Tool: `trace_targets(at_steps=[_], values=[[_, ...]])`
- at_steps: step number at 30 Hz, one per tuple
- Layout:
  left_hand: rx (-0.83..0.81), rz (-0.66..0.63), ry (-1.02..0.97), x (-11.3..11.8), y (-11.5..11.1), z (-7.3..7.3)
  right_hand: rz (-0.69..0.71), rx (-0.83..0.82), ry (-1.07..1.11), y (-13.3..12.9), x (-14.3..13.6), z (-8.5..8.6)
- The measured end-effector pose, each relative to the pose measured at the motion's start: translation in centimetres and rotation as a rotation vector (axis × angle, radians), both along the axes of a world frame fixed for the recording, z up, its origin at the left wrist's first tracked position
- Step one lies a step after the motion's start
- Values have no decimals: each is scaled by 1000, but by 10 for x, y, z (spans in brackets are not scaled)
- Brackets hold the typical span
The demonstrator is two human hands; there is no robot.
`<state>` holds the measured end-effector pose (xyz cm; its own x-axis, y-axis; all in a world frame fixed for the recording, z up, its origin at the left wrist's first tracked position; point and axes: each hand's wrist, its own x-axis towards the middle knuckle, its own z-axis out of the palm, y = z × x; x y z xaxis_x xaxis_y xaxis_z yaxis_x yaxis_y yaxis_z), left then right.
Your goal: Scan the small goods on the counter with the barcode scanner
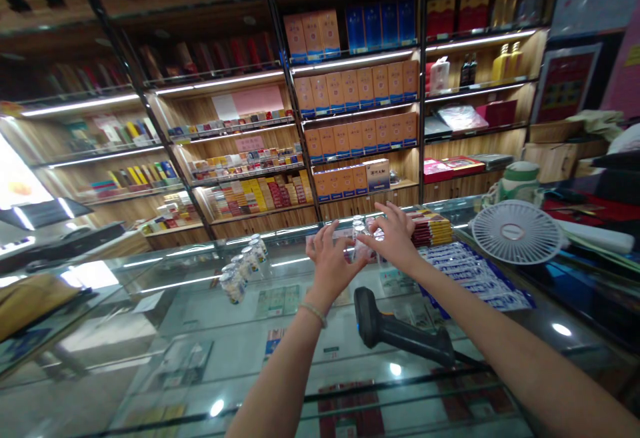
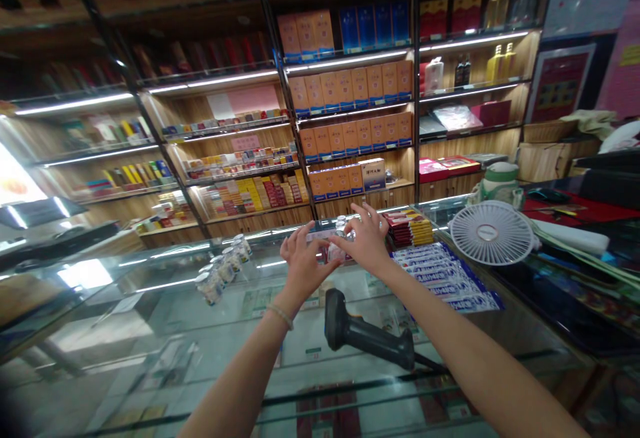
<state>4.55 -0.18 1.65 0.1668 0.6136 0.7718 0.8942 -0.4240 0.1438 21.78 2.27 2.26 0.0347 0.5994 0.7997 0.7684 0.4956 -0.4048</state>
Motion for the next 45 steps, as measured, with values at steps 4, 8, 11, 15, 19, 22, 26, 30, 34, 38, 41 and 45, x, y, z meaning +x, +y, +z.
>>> trace_targets(at_steps=[4, 8, 11, 15, 19, 22, 26, 30, 34, 38, 41, 45], values=[[26, 38, 12, 5, 0, -2, -16, 4, 13, -3, -8, 0], [22, 46, 9, 5, 1, -4, -21, 3, 29, -4, -11, -2], [12, 25, -23, 2, 2, -2, 15, -25, 28, -2, -9, -4], [-17, -31, -100, -6, 8, 0, 81, -92, 48, 1, -1, -7], [-64, -93, -169, -14, 19, -1, 75, -114, 11, 5, 8, -13], [-101, -103, -160, -18, 25, -5, 78, -121, -39, 7, 11, -16], [-124, -161, -122, -18, 28, -9, 90, -128, -57, 8, 12, -17], [-94, -176, -96, -17, 30, -12, 68, -116, -50, 5, 13, -15], [-72, -133, -91, -16, 33, -15, 33, -91, -81, -1, 12, -15], [-102, -91, -94, -15, 38, -23, -7, -121, -141, -4, 12, -19], [-137, -86, -99, -15, 41, -31, -19, -147, -208, -4, 13, -24], [-194, -85, -89, -12, 44, -40, -20, -140, -303, -3, 15, -31]])
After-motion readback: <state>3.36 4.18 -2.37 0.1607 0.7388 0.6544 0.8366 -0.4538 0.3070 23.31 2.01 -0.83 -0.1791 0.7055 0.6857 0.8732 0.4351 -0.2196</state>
